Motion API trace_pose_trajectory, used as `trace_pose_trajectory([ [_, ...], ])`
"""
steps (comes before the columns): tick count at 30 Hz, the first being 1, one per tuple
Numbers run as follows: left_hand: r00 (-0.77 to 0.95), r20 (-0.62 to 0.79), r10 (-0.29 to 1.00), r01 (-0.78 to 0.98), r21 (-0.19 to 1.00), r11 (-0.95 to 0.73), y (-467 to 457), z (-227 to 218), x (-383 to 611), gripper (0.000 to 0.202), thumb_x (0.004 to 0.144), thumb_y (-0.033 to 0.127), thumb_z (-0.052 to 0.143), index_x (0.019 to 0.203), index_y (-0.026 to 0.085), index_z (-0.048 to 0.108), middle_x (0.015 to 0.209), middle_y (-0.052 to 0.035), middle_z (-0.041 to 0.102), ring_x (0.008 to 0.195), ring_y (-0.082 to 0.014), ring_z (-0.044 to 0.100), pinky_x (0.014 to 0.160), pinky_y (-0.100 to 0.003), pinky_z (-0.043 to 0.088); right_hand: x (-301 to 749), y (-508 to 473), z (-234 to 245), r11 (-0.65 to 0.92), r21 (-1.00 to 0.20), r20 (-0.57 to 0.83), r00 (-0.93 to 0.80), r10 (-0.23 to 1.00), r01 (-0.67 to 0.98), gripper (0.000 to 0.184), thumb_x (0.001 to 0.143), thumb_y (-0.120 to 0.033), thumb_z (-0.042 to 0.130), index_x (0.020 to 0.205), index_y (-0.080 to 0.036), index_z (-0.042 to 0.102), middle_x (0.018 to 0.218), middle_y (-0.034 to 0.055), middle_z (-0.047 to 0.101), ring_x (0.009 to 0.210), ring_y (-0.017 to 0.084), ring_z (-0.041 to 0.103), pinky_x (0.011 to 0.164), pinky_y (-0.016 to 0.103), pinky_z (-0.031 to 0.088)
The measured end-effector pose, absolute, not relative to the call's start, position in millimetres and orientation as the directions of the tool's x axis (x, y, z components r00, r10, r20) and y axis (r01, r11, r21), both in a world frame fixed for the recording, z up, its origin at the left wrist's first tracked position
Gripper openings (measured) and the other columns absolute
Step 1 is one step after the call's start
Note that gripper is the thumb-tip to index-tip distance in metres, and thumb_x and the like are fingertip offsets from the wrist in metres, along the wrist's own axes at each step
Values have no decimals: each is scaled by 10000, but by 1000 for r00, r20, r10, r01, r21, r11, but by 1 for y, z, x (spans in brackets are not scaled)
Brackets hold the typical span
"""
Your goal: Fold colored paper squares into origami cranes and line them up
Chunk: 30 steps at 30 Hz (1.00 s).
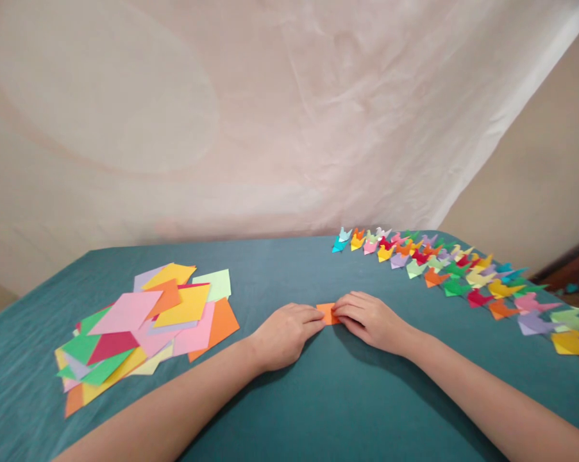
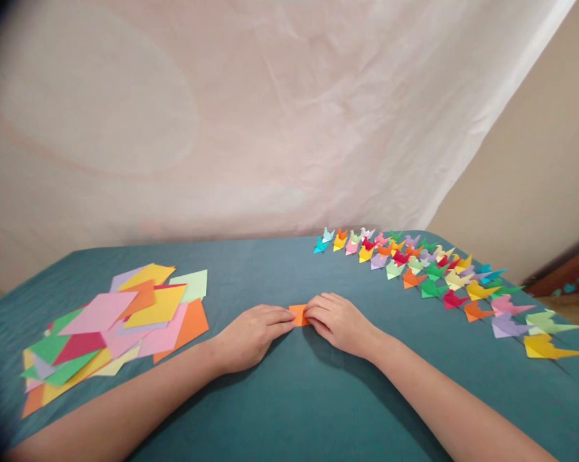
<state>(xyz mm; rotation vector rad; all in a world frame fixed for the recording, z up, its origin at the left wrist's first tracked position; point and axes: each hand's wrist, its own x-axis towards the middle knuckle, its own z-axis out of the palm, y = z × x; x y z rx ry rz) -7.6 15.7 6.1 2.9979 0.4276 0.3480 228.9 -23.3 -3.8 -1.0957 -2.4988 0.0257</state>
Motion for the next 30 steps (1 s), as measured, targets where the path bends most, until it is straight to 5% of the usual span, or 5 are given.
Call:
trace_pose_trajectory([
  [15, 937, 223, 268, 258, 74, -963, 16, 7, -6, 285, 889, 158, 438, 1150, 160, 553, 1137, -95, 604, 1076, -193, 537, 929, -340, 423, 222, -15, -4, 515, -642, 301, -431, 851, 568, 131, 878, -209, 502, 778, -185, 584, 880, 49, 598, 807, 148, 564, 747, 292, 469],
  [30, 943, 256, 214, 191, 112, -975, 17, 6, -7, 244, 889, 121, 399, 1036, 146, 593, 1084, -77, 633, 1038, -174, 554, 932, -318, 413, 217, -12, -9, 420, -681, 266, -332, 905, 600, 141, 866, -253, 512, 774, -177, 588, 872, 40, 553, 708, 124, 540, 645, 260, 462],
])
